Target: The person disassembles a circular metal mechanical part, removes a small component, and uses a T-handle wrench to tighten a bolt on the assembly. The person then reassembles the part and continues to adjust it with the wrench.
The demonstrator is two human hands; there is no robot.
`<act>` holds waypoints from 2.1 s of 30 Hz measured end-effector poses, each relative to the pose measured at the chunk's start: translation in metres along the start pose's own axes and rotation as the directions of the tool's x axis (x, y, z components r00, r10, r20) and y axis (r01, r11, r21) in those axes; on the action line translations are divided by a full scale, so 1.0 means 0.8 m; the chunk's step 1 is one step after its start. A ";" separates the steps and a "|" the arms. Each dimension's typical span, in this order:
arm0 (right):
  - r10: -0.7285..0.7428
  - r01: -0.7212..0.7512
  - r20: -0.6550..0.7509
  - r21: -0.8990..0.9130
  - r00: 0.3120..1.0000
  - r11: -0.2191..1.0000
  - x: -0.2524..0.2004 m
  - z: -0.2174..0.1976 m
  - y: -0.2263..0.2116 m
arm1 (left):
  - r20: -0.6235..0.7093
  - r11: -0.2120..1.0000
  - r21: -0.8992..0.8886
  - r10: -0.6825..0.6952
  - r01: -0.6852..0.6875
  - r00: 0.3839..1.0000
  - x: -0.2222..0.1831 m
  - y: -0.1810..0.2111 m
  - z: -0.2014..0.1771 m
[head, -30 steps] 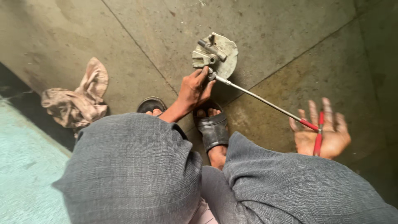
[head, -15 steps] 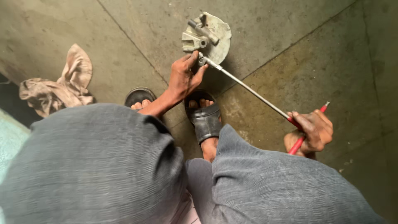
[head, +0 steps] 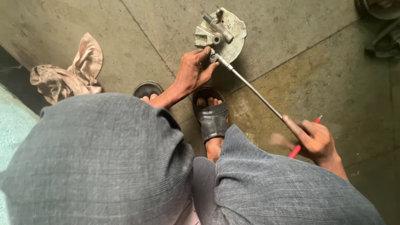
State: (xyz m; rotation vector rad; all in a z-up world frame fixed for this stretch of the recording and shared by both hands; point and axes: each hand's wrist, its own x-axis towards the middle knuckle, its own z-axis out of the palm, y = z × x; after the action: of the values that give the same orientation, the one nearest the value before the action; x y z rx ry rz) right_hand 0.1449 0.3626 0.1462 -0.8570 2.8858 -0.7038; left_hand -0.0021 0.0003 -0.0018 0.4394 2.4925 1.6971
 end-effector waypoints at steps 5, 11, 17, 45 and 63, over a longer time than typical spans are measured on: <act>0.095 -0.095 0.009 0.024 0.995 0.995 0.027 0.004 -0.004 | -0.035 0.994 0.107 0.003 0.000 0.999 -0.002 0.007 0.003; 0.689 -0.550 0.167 0.742 0.706 0.384 0.002 0.028 -0.023 | -0.141 0.996 0.072 0.065 -0.055 0.988 -0.010 0.003 0.014; 0.587 -0.190 0.678 0.711 0.441 -0.677 -0.044 0.066 -0.021 | -0.135 0.990 0.128 0.082 -0.064 0.987 -0.019 -0.011 0.018; 0.694 -0.311 0.597 0.802 0.403 -0.510 -0.076 0.034 -0.010 | -0.140 0.995 0.074 0.070 -0.060 0.988 -0.011 -0.005 0.029; 0.559 -0.493 -0.614 0.296 0.557 0.818 0.114 0.161 -0.039 | -0.136 0.998 0.048 -0.037 0.044 0.990 -0.002 0.008 0.023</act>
State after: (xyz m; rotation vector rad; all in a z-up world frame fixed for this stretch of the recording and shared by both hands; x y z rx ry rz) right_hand 0.1057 0.2379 0.0517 0.4402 3.3684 -1.2513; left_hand 0.0046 0.0186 -0.0031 0.2840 2.6243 1.7061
